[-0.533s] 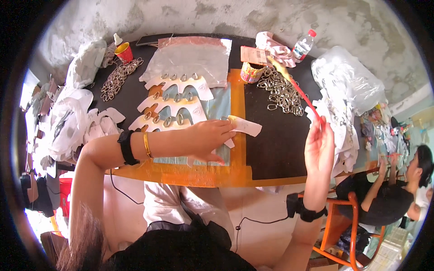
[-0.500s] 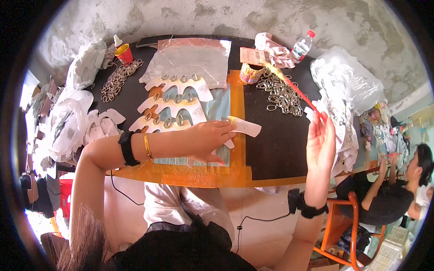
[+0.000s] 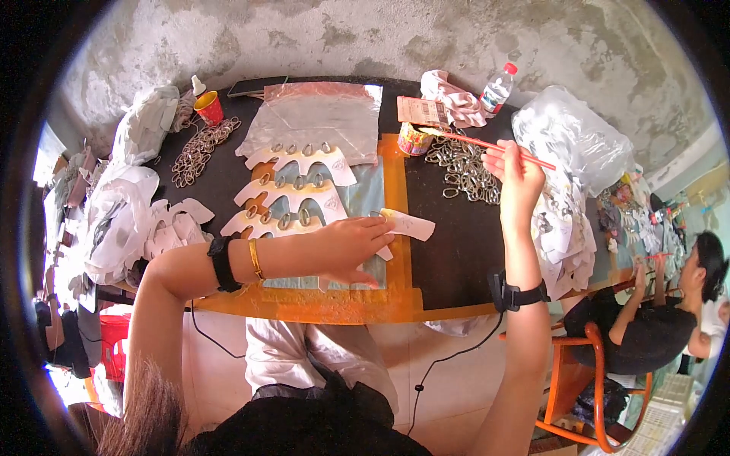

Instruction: Assembling shoe components by attaching metal eyelet rings and applying adhesive.

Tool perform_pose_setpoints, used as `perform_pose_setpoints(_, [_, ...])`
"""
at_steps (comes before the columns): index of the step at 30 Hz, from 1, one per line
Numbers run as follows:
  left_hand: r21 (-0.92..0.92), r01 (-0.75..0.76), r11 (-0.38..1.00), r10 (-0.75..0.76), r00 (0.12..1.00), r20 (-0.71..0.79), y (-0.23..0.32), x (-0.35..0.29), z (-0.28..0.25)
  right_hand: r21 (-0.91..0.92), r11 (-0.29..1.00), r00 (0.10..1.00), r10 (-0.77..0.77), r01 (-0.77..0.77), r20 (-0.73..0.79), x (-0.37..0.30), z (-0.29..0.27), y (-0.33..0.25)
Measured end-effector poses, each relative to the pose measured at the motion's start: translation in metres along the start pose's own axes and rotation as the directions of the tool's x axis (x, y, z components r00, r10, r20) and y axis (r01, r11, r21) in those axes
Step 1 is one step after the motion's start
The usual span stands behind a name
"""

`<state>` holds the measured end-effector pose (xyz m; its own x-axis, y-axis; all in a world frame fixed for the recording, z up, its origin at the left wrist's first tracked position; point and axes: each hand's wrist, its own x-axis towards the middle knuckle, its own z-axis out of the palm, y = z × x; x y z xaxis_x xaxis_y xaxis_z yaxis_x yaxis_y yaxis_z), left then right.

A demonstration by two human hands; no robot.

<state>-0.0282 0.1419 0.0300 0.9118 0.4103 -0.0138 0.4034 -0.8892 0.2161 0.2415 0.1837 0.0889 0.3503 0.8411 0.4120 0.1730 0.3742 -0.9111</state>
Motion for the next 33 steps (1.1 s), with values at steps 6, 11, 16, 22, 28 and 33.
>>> perform_pose_setpoints(6, [0.026, -0.016, 1.000, 0.016, 1.000, -0.020, -0.001, 0.001, 0.003, -0.004, 1.000, 1.000, -0.006, 0.006, 0.018, 0.008, 0.015, 0.009])
perform_pose_setpoints(11, [0.028, -0.015, 1.000, 0.015, 1.000, -0.011, 0.000, -0.001, 0.001, -0.017, 0.999, 0.995, -0.033, 0.035, 0.091, 0.007, 0.026, 0.016])
perform_pose_setpoints(16, [-0.001, -0.002, 1.000, 0.002, 1.000, -0.004, 0.002, 0.001, 0.000, 0.181, 0.974, 0.990, 0.132, -0.138, 0.043, -0.009, 0.026, 0.037])
perform_pose_setpoints(22, [0.105, 0.037, 0.994, -0.024, 0.992, -0.126, 0.006, -0.004, 0.001, 0.210, 0.887, 0.894, 0.345, -0.410, 0.288, -0.054, 0.018, 0.029])
perform_pose_setpoints(28, [0.109, 0.053, 0.993, -0.027, 0.974, -0.226, 0.010, 0.000, 0.002, -0.324, 0.886, 0.736, 0.459, -0.333, 0.497, -0.121, 0.028, 0.005])
perform_pose_setpoints(33, [0.076, 0.016, 0.997, 0.001, 0.977, -0.215, 0.011, 0.000, -0.008, -0.614, 0.556, 0.827, -0.331, 0.560, 0.454, -0.103, 0.031, 0.034])
